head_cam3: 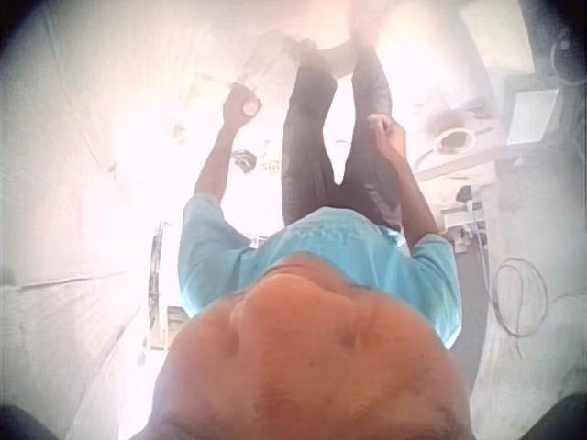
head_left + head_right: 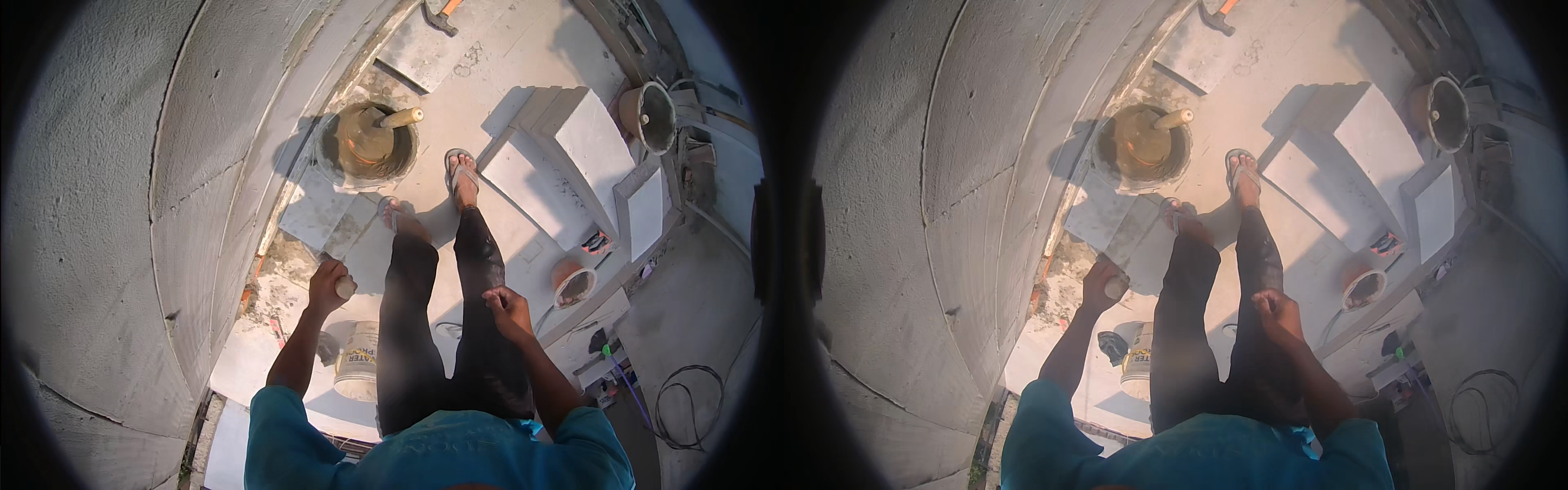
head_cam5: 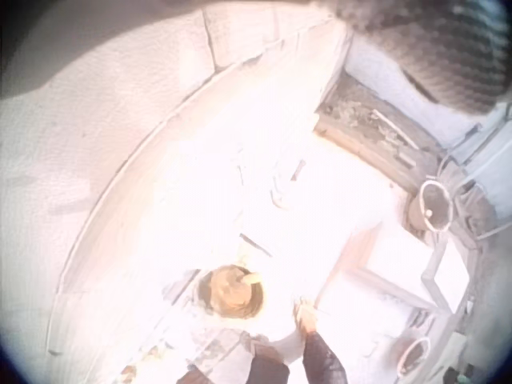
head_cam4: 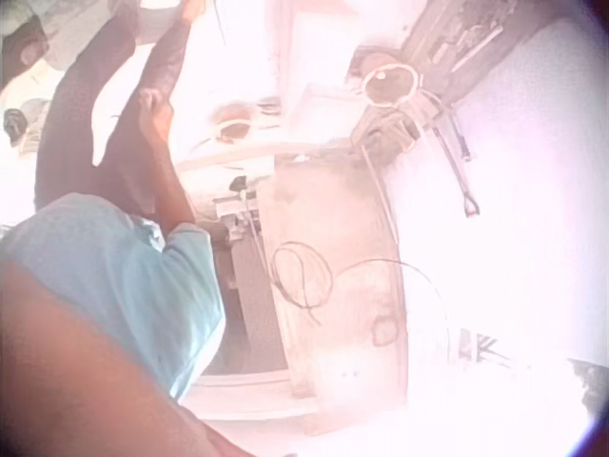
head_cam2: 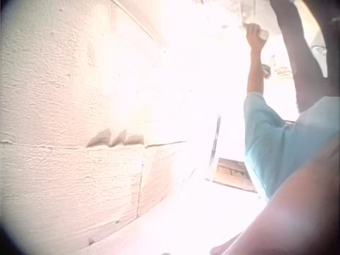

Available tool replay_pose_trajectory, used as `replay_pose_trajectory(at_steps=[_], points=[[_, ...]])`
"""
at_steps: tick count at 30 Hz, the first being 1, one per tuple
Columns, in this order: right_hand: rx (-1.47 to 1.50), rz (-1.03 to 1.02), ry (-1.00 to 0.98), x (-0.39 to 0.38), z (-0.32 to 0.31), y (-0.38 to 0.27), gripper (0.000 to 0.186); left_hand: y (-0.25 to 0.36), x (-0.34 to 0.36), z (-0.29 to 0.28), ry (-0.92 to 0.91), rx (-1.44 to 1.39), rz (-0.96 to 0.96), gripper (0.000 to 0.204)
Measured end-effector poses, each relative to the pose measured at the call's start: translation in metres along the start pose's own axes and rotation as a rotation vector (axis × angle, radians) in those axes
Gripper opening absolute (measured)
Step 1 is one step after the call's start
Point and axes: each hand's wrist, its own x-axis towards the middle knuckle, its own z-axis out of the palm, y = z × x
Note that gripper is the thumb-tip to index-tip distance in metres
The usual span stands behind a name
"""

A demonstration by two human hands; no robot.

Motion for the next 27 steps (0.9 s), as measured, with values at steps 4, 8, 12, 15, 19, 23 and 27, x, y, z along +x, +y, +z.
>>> replay_pose_trajectory(at_steps=[4, 8, 12, 15, 19, 23, 27], points=[[0.656, 0.337, -0.686, -0.080, 0.036, -0.096, 0.046, 0.182, -0.027, -0.077, 0.104, -0.260, 0.147, 0.028], [1.399, 0.274, -0.858, -0.138, 0.002, -0.203, 0.043, 0.332, 0.005, -0.150, 0.442, -0.117, 0.630, 0.024], [1.376, -0.186, -0.673, -0.177, -0.083, -0.322, 0.029, 0.459, 0.035, -0.283, 0.444, 0.275, 0.770, 0.036], [1.299, -0.470, -0.744, -0.161, -0.164, -0.384, 0.025, 0.492, 0.017, -0.400, 0.647, 0.610, 0.754, 0.047], [0.942, -0.760, -0.424, -0.181, -0.254, -0.485, 0.031, 0.535, -0.020, -0.573, 1.216, 1.078, 0.300, 0.090], [0.757, -1.054, -0.261, -0.196, -0.326, -0.589, 0.039, 0.504, -0.074, -0.680, 0.928, 1.093, -0.329, 0.117], [0.862, -1.141, -0.418, -0.183, -0.359, -0.685, 0.033, 0.498, -0.146, -0.689, 0.708, 0.825, -0.629, 0.131]])
